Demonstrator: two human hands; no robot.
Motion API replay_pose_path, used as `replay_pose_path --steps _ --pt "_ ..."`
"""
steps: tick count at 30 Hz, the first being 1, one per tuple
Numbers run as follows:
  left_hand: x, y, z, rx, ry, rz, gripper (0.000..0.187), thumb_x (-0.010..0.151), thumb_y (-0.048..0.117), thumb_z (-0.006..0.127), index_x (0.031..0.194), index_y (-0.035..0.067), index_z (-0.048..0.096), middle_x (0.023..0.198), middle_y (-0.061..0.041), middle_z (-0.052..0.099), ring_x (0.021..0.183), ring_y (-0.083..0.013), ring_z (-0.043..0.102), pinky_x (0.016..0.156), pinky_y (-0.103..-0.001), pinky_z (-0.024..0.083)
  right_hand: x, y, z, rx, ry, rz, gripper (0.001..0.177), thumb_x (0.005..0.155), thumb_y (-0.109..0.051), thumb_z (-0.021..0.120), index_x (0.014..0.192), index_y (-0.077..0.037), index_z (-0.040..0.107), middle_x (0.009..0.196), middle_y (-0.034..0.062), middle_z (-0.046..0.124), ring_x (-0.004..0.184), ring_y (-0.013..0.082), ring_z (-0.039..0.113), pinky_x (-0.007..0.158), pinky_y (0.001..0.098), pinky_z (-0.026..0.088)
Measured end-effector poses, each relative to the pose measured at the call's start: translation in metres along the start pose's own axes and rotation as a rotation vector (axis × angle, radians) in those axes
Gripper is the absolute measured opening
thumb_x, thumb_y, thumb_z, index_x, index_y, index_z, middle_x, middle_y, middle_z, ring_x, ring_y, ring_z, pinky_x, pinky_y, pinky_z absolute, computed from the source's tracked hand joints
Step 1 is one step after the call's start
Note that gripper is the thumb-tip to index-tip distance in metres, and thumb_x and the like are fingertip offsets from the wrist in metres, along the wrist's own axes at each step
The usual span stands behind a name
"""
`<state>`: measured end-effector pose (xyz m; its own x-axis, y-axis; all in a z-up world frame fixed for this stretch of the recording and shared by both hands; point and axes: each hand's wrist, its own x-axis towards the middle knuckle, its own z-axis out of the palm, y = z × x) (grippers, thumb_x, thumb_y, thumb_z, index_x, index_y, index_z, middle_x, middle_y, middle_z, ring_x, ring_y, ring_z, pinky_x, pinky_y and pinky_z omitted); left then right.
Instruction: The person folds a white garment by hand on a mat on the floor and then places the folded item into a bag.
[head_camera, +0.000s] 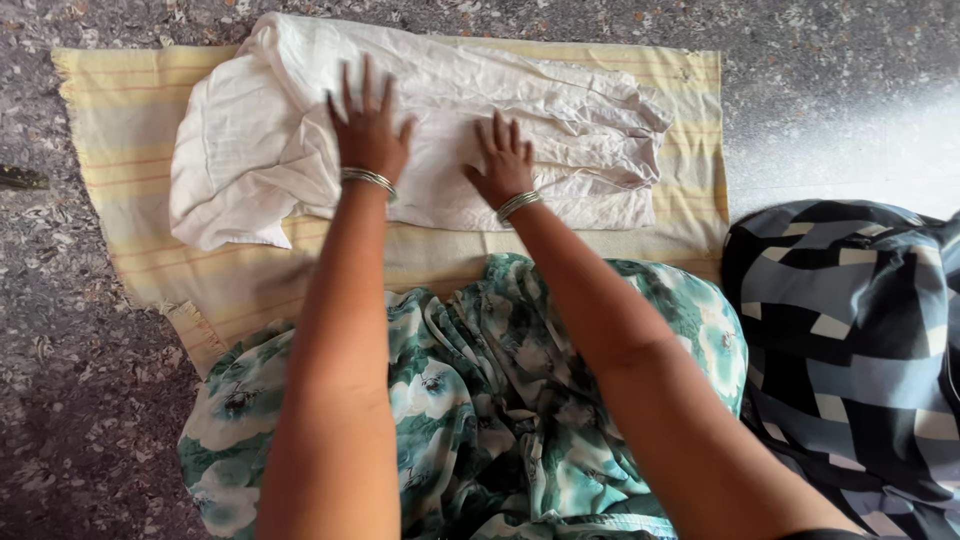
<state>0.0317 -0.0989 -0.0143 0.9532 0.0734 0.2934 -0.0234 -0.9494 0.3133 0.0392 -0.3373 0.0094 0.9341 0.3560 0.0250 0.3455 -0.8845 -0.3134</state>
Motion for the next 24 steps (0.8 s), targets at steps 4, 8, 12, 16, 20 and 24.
replay_pose_path --steps 4,8,12,16,20,24 --pt "-0.044 0.023 0.02 0.021 -0.424 -0.082 0.089 0.09 0.061 0.06 0.16 0.023 0.022 0.169 -0.003 0.007 0.154 -0.0307 0.0 0.119 -0.066 0.001 -0.003 0.078 -0.035 0.074 -0.237 -0.056 0.088 0.085 -0.038 0.081 0.158 -0.024 0.035 0.167 0.0142 0.025 0.15 0.039 0.024 0.116 0.0589 0.027" --pt "-0.052 0.009 0.027 0.041 -0.416 -0.104 0.091 0.092 0.06 0.059 0.165 0.023 0.021 0.173 -0.003 0.008 0.158 -0.0308 0.001 0.121 -0.067 0.0 -0.022 0.157 -0.074 0.601 -0.036 0.022 0.067 0.095 -0.033 0.079 0.154 -0.02 0.051 0.159 0.0112 0.054 0.149 0.0306 0.049 0.118 0.0454 0.044" --pt "-0.052 0.012 0.008 0.111 -0.212 -0.198 0.087 0.094 0.053 0.065 0.162 0.008 0.035 0.171 -0.015 0.018 0.158 -0.037 0.006 0.12 -0.069 0.003 -0.052 0.246 -0.075 0.58 0.117 0.146 0.057 0.092 -0.025 0.081 0.142 -0.008 0.059 0.146 0.0141 0.062 0.137 0.0291 0.058 0.112 0.0389 0.048" --pt "-0.059 0.045 0.008 -0.006 -0.078 -0.204 0.076 0.101 0.051 0.067 0.157 0.003 0.046 0.168 -0.021 0.029 0.159 -0.0401 0.014 0.125 -0.067 0.007 -0.048 0.309 -0.054 0.838 0.41 0.572 0.049 0.084 -0.018 0.083 0.126 0.001 0.069 0.129 0.0164 0.074 0.118 0.0259 0.07 0.102 0.0335 0.055" --pt "-0.077 0.133 0.02 0.006 -0.126 0.094 0.084 0.09 0.055 0.066 0.156 0.008 0.045 0.169 -0.016 0.025 0.157 -0.0378 0.013 0.122 -0.066 0.007 -0.055 0.304 -0.042 0.756 0.579 0.978 0.069 0.069 -0.022 0.089 0.129 0.0 0.064 0.126 0.0184 0.07 0.114 0.0279 0.068 0.098 0.035 0.053" --pt "-0.102 0.178 0.036 -0.048 -0.264 0.158 0.089 0.091 0.065 0.059 0.161 0.016 0.035 0.172 -0.009 0.017 0.158 -0.0343 0.006 0.122 -0.066 0.001 -0.067 0.309 -0.059 0.725 0.419 1.155 0.092 0.062 -0.031 0.091 0.139 0.002 0.053 0.129 0.0223 0.067 0.116 0.0315 0.068 0.098 0.0376 0.055"
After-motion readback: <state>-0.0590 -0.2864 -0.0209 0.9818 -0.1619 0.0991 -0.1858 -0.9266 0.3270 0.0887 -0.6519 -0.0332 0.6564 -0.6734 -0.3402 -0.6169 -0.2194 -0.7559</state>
